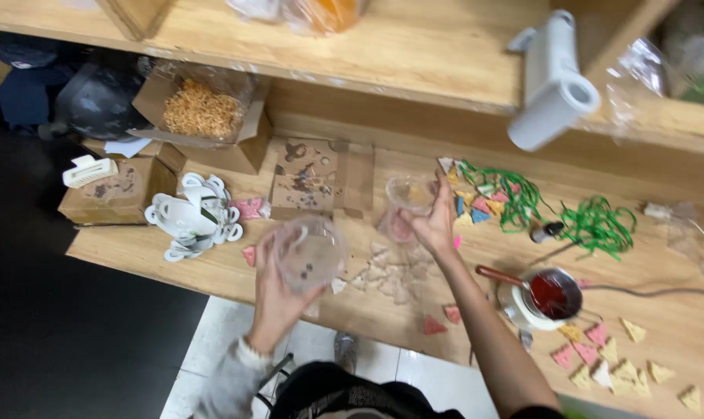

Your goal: The recorder is assembling small scented wax sachets or candle decorations, melting wax, and placing decorative elements.

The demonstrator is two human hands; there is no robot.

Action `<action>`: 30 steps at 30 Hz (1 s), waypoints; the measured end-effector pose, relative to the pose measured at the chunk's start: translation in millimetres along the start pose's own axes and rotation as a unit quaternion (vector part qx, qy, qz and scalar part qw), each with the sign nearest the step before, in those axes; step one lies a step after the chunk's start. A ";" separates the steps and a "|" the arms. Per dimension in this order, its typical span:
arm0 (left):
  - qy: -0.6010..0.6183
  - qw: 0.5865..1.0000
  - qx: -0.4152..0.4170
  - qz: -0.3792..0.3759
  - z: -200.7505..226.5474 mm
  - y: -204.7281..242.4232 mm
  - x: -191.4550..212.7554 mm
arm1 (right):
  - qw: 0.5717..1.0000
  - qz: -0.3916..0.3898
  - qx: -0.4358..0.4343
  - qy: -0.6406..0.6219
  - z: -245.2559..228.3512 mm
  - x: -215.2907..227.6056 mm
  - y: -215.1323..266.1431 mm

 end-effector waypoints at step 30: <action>0.605 0.653 0.199 -0.410 -3.2 23.2 -127.7 | 0.943 -0.217 -0.080 -0.238 -96.7 9.7 97.9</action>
Point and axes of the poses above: each hand's wrist, its own y-axis away from the middle knuckle, its own x-axis out of the back of the hand, z = x × y, the point moved 9 cm from there along -y, towards the middle knuckle, and after that the axes turned 3 degrees about y, right-handed, at the moved point
